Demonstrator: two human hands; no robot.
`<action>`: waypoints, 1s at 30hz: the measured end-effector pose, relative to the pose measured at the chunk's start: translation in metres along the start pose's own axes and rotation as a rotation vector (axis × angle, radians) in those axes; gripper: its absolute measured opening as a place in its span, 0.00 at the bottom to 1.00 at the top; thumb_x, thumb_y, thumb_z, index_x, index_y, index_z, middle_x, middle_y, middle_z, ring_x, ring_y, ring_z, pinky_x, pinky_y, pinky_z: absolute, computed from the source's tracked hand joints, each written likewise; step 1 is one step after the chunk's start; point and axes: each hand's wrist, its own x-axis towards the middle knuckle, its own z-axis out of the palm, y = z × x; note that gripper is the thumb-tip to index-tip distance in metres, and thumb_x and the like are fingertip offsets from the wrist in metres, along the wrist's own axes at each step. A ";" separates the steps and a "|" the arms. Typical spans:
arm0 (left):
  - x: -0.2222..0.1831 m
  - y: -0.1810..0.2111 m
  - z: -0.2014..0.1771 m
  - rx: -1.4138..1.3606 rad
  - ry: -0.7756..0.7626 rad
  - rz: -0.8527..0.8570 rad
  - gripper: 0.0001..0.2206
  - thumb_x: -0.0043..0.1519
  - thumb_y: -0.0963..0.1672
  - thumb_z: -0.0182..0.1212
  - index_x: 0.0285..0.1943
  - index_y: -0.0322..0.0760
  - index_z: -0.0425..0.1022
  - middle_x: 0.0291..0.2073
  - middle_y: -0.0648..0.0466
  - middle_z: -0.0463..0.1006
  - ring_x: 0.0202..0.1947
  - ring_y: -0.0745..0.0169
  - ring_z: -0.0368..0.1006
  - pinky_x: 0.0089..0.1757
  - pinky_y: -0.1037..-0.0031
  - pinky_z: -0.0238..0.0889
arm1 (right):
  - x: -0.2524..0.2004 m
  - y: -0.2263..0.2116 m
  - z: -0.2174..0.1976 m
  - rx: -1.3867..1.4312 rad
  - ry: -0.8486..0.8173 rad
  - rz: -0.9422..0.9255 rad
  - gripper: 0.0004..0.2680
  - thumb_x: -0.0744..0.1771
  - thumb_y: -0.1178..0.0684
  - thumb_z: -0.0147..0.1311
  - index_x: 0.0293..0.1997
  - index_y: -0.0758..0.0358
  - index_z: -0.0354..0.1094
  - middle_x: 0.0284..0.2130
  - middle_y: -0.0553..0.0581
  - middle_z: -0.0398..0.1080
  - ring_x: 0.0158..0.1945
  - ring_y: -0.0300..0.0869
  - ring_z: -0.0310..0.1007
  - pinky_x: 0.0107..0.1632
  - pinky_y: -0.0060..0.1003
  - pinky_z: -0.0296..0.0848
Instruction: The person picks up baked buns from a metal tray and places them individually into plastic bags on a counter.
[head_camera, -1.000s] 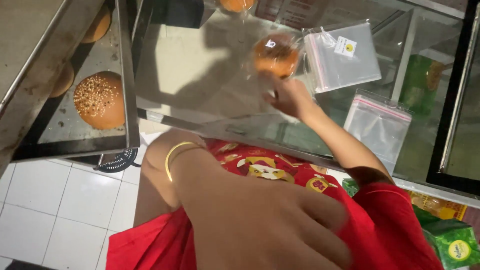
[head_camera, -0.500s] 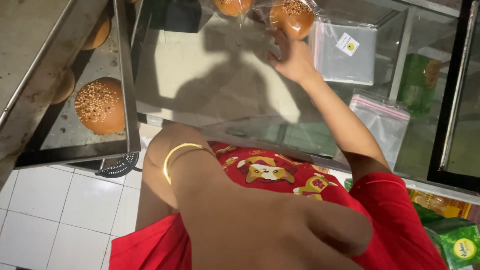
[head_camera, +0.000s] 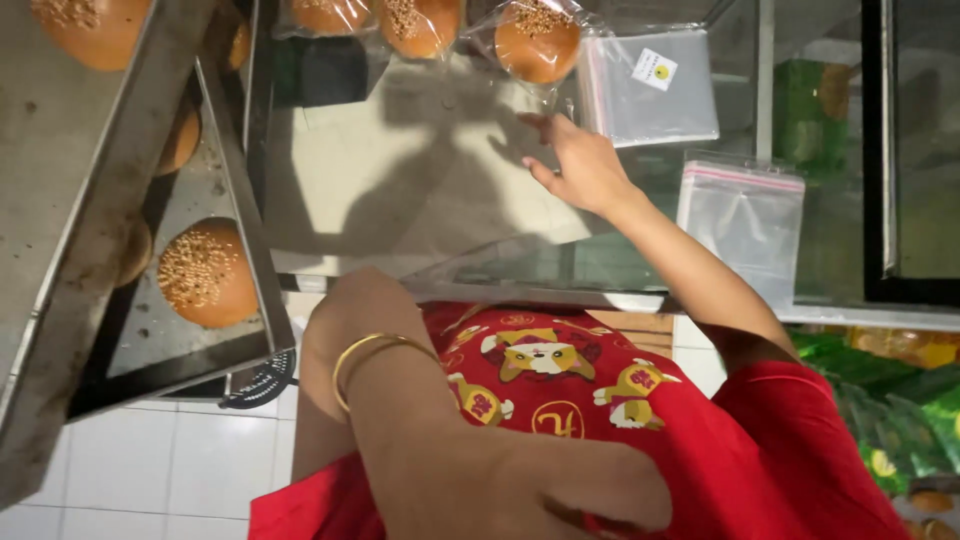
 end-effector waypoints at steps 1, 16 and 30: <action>0.000 0.002 0.003 -0.064 0.078 -0.038 0.12 0.71 0.41 0.45 0.37 0.25 0.67 0.37 0.38 0.67 0.48 0.31 0.65 0.51 0.54 0.61 | -0.005 -0.003 -0.003 -0.027 -0.008 -0.017 0.20 0.69 0.47 0.58 0.70 0.54 0.62 0.44 0.59 0.73 0.45 0.52 0.77 0.44 0.47 0.76; 0.002 0.011 -0.023 -0.161 0.110 0.037 0.11 0.66 0.41 0.48 0.29 0.34 0.64 0.32 0.43 0.70 0.39 0.36 0.67 0.44 0.55 0.65 | -0.039 -0.041 -0.019 0.064 0.058 0.118 0.21 0.68 0.49 0.60 0.70 0.53 0.60 0.46 0.59 0.73 0.25 0.48 0.74 0.38 0.45 0.74; -0.058 -0.156 -0.007 -0.073 0.323 -0.578 0.08 0.68 0.43 0.50 0.36 0.37 0.67 0.37 0.53 0.79 0.36 0.57 0.70 0.43 0.63 0.64 | -0.141 0.151 -0.104 -0.139 0.303 0.430 0.07 0.69 0.59 0.58 0.51 0.58 0.80 0.43 0.58 0.78 0.32 0.46 0.75 0.42 0.40 0.74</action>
